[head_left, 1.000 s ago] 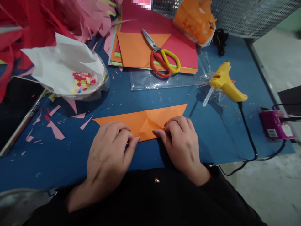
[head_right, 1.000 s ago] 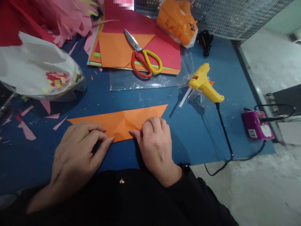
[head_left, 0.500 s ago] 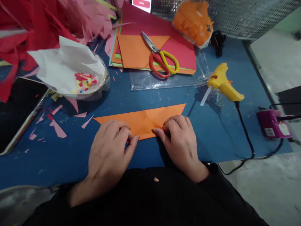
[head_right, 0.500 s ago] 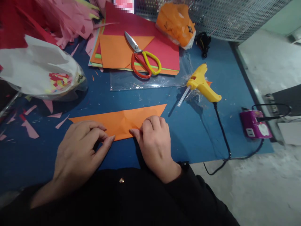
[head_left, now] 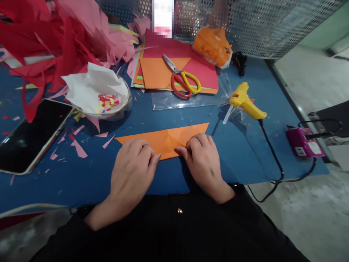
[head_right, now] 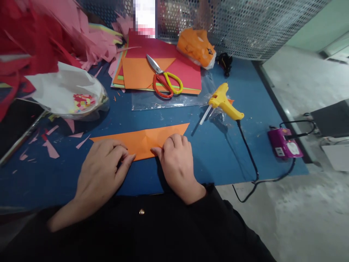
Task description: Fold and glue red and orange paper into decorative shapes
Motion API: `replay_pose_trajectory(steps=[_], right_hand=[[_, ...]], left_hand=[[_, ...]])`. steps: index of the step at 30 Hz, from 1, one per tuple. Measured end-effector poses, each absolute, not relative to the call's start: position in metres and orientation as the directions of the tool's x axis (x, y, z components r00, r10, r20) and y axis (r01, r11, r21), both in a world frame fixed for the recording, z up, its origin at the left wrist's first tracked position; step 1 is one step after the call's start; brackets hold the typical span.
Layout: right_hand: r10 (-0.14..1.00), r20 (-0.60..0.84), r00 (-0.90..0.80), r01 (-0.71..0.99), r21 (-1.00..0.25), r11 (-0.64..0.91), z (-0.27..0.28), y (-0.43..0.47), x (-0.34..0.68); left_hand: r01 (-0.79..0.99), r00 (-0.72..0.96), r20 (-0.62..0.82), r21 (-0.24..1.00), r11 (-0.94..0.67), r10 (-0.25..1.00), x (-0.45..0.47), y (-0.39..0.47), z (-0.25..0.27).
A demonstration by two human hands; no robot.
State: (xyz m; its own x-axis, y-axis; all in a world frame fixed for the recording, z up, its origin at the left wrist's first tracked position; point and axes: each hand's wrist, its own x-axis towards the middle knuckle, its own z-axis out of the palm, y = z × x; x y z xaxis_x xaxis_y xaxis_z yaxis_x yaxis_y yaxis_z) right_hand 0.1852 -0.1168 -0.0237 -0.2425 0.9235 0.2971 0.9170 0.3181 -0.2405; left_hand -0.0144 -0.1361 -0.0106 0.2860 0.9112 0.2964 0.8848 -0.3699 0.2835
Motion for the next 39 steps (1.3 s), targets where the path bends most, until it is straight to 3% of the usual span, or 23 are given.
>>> replay_pose_trajectory(steps=[15, 22, 27, 39], right_hand=[[0.932, 0.282, -0.228, 0.909, -0.281, 0.308, -0.024, -0.115, 0.186], [0.928, 0.284, -0.242, 0.912, -0.259, 0.318, -0.026, -0.114, 0.187], [0.925, 0.301, -0.231, 0.909, -0.273, 0.316, -0.026, -0.114, 0.186], [0.94, 0.291, -0.176, 0.949, -0.205, 0.241, -0.023, -0.119, 0.184]], left_hand=[[0.89, 0.271, 0.342, 0.266, -0.369, 0.9, -0.014, -0.138, -0.011], [0.737, 0.568, 0.428, 0.115, -0.666, 0.703, -0.012, -0.138, -0.016], [0.705, 0.642, 0.392, 0.038, -0.709, 0.659, -0.012, -0.139, -0.013], [0.775, 0.602, 0.274, 0.022, -0.631, 0.75, 0.001, -0.16, -0.009]])
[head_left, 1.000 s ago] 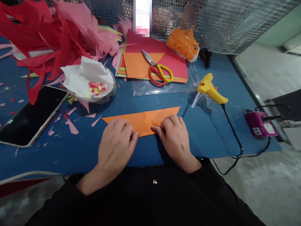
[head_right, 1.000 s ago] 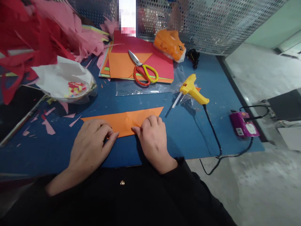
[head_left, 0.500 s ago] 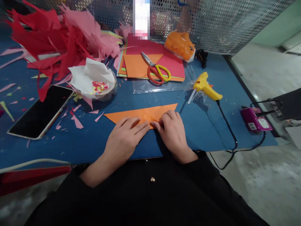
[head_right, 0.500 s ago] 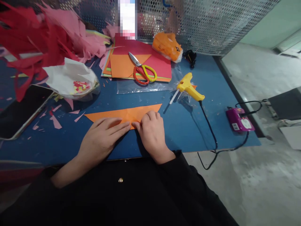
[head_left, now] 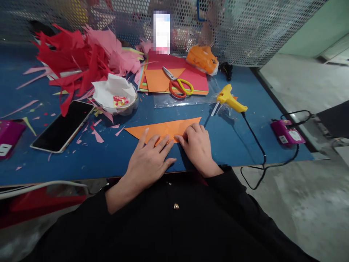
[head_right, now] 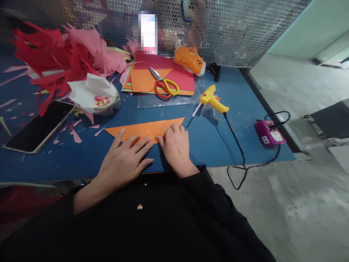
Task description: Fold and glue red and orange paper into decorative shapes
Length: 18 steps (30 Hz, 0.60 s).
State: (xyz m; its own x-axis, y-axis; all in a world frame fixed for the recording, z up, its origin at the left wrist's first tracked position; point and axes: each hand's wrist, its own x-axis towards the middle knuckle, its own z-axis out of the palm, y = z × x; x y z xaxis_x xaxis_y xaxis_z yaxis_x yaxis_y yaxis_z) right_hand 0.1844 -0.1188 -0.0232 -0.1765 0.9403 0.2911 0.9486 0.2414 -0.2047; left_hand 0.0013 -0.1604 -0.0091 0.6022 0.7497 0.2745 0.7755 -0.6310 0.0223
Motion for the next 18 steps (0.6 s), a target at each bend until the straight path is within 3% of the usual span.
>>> replay_pose_trajectory(steps=[4, 8, 11, 14, 18], right_hand=[[0.946, 0.299, -0.124, 0.963, -0.195, 0.188, -0.022, -0.125, 0.197], [0.91, 0.409, -0.07, 0.946, -0.262, 0.191, -0.02, -0.138, 0.213], [0.852, 0.473, -0.222, 0.864, -0.309, 0.397, -0.017, -0.152, 0.212], [0.784, 0.36, -0.506, 0.732, -0.302, 0.611, -0.017, -0.162, 0.197], [0.755, 0.252, -0.605, 0.679, -0.332, 0.655, -0.021, -0.167, 0.18]], left_hand=[[0.78, 0.592, 0.275, 0.041, -0.625, 0.757, 0.002, -0.161, -0.01], [0.778, 0.577, 0.297, 0.083, -0.623, 0.76, 0.002, -0.162, -0.01], [0.775, 0.574, 0.316, 0.09, -0.626, 0.756, 0.003, -0.163, -0.011], [0.775, 0.575, 0.319, 0.083, -0.627, 0.753, 0.002, -0.163, -0.012], [0.763, 0.594, 0.315, 0.072, -0.643, 0.74, 0.001, -0.164, -0.016]])
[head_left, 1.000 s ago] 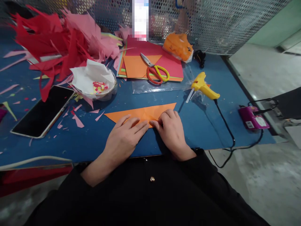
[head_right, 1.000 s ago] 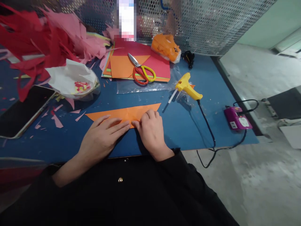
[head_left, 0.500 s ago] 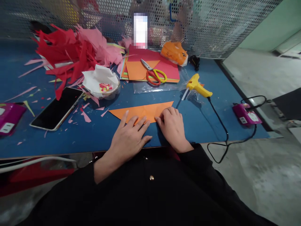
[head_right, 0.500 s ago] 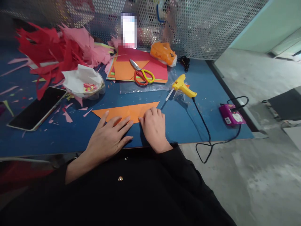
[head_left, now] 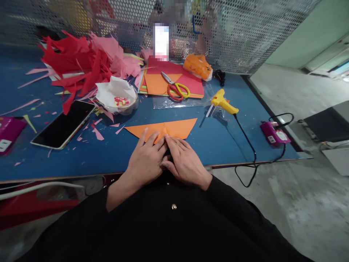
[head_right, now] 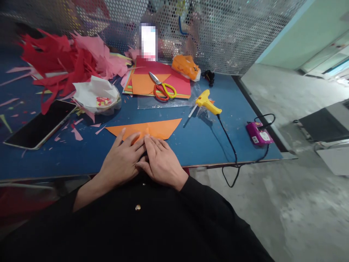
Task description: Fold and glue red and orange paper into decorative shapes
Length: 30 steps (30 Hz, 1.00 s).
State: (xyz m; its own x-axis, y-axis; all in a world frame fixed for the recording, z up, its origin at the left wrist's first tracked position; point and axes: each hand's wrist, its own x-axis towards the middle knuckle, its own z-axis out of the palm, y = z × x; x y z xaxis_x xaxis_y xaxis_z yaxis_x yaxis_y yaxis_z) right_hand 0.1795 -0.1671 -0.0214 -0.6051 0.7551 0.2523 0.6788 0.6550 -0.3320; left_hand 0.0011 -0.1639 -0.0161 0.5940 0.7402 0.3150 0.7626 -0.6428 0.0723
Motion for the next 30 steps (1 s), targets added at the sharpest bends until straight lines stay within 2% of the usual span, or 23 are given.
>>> replay_pose_trajectory(steps=[4, 7, 18, 21, 25, 30], right_hand=[[0.782, 0.261, -0.567, 0.696, -0.356, 0.623, -0.024, -0.169, 0.175], [0.783, 0.259, -0.565, 0.698, -0.357, 0.621, -0.026, -0.17, 0.176], [0.77, 0.289, -0.569, 0.693, -0.336, 0.638, -0.033, -0.17, 0.178], [0.771, 0.283, -0.571, 0.694, -0.335, 0.637, -0.035, -0.17, 0.179], [0.782, 0.264, -0.565, 0.711, -0.325, 0.624, -0.037, -0.171, 0.178], [0.781, 0.273, -0.562, 0.731, -0.278, 0.623, -0.037, -0.172, 0.177]], left_hand=[[0.775, 0.595, 0.318, 0.017, -0.632, 0.738, 0.002, -0.168, -0.017], [0.797, 0.57, 0.304, 0.024, -0.604, 0.763, 0.003, -0.17, -0.015], [0.781, 0.595, 0.37, -0.056, -0.622, 0.714, 0.002, -0.168, -0.021], [0.792, 0.574, 0.396, -0.047, -0.609, 0.717, 0.001, -0.169, -0.021], [0.798, 0.54, 0.422, 0.021, -0.603, 0.729, -0.001, -0.17, -0.021], [0.795, 0.554, 0.436, -0.023, -0.607, 0.709, -0.001, -0.169, -0.022]])
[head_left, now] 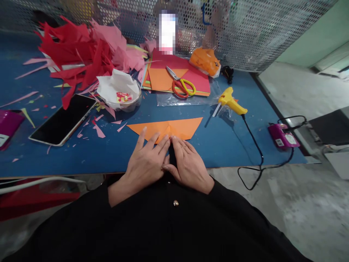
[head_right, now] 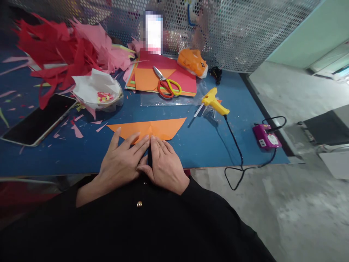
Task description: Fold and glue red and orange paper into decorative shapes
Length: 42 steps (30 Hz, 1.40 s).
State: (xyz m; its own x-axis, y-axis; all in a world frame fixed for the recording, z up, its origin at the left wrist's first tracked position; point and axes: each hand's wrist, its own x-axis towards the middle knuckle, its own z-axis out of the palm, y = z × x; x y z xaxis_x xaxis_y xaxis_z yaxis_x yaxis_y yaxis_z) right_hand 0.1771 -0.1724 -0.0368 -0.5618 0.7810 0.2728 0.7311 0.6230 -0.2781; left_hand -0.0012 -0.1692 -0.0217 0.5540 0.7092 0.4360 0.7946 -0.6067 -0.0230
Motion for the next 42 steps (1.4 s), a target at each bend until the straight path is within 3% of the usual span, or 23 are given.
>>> replay_pose_trajectory(steps=[8, 29, 33, 38, 40, 42], right_hand=[[0.79, 0.296, -0.537, 0.725, -0.317, 0.611, -0.038, -0.174, 0.178], [0.867, 0.352, -0.352, 0.86, -0.243, 0.448, -0.042, -0.183, 0.205], [0.867, 0.317, -0.385, 0.848, -0.25, 0.468, -0.037, -0.179, 0.208], [0.817, 0.37, -0.442, 0.792, -0.267, 0.549, -0.027, -0.165, 0.218], [0.791, 0.401, -0.461, 0.794, -0.212, 0.57, -0.022, -0.158, 0.219], [0.761, 0.4, -0.511, 0.792, -0.125, 0.597, -0.016, -0.149, 0.216]], left_hand=[[0.842, 0.499, 0.409, -0.02, -0.539, 0.764, -0.023, -0.181, -0.016], [0.866, 0.458, 0.406, -0.004, -0.5, 0.791, -0.028, -0.191, -0.022], [0.859, 0.421, 0.428, 0.094, -0.503, 0.8, -0.031, -0.191, -0.028], [0.805, 0.192, 0.517, 0.403, -0.435, 0.834, -0.037, -0.179, -0.012], [0.785, 0.078, 0.484, 0.509, -0.353, 0.871, -0.038, -0.165, 0.001], [0.818, 0.087, 0.369, 0.505, -0.278, 0.926, -0.035, -0.147, 0.012]])
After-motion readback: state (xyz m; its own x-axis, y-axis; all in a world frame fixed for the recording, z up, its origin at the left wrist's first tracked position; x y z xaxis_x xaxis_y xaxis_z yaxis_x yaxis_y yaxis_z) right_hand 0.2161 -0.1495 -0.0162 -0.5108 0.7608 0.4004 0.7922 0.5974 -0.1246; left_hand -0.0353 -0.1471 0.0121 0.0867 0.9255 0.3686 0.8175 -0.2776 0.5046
